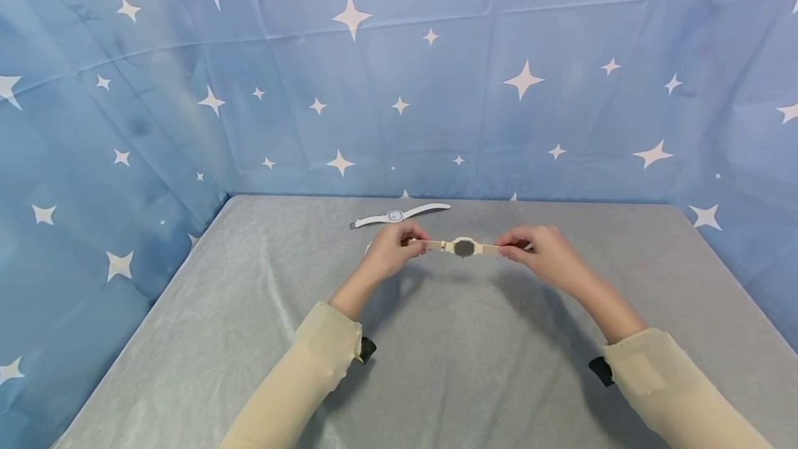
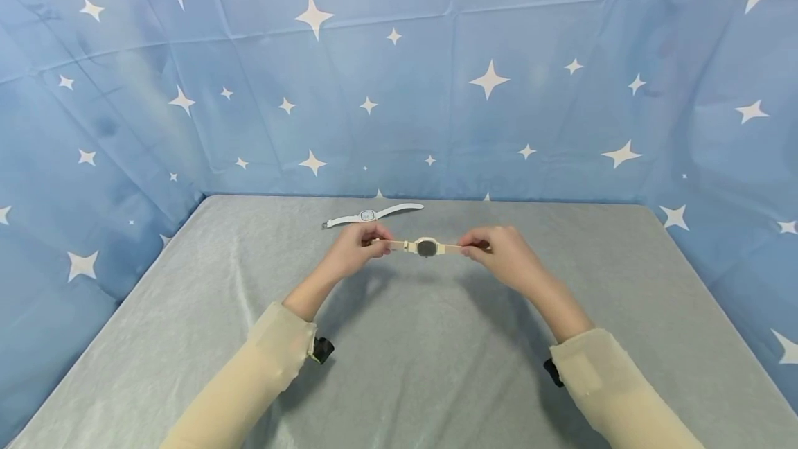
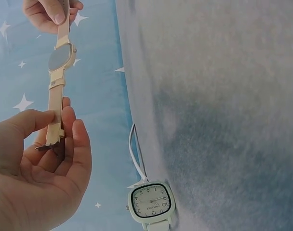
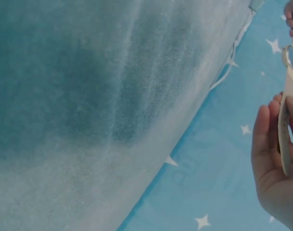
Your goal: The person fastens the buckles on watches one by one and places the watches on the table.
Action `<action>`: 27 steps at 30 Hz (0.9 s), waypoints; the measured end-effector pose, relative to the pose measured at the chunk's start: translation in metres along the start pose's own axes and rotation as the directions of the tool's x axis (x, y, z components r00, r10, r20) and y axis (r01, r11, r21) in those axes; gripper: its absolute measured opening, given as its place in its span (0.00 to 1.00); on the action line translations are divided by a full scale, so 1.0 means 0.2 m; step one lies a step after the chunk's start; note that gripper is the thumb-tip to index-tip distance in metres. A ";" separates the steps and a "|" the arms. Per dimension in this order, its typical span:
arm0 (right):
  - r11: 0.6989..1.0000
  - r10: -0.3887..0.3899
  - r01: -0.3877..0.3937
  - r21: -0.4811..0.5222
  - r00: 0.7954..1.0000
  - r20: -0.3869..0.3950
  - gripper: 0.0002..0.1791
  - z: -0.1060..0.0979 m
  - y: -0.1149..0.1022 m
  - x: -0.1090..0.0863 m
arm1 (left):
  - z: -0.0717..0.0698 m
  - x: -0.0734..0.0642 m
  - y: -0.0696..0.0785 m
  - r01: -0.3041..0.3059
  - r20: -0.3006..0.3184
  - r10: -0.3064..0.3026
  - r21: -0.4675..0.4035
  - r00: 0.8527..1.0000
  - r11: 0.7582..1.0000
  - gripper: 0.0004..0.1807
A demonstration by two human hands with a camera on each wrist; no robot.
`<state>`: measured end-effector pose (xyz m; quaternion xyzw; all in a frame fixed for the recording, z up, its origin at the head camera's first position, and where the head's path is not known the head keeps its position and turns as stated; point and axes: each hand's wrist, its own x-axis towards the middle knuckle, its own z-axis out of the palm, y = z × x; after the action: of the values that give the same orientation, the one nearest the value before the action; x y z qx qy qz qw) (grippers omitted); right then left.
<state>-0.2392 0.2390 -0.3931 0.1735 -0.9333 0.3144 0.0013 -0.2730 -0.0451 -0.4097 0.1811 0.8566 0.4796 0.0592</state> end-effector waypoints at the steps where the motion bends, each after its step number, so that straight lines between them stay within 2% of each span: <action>1: 1.000 0.003 -0.003 0.004 1.000 0.001 0.08 0.00 0.00 0.00 | 0.00 0.00 0.00 0.000 0.002 0.000 -0.007 1.000 1.000 0.06; 11: 0.999 0.008 -0.008 0.045 1.000 -0.003 0.08 -0.01 -0.01 -0.02 | -0.01 -0.02 0.01 -0.001 0.005 0.001 -0.054 1.000 0.999 0.06; 21: 0.996 0.020 -0.020 0.086 1.000 0.001 0.08 -0.01 -0.01 -0.03 | -0.02 -0.04 0.01 -0.009 0.008 0.010 -0.149 1.000 0.989 0.07; 27: 0.977 0.057 -0.055 0.206 0.998 -0.002 0.10 -0.01 -0.01 -0.02 | -0.03 -0.03 0.01 0.020 -0.011 -0.022 -0.174 1.000 0.985 0.06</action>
<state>-0.2341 0.2403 -0.3904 0.1452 -0.9003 0.4098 -0.0219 -0.2687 -0.0507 -0.4054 0.1632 0.8137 0.5530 0.0742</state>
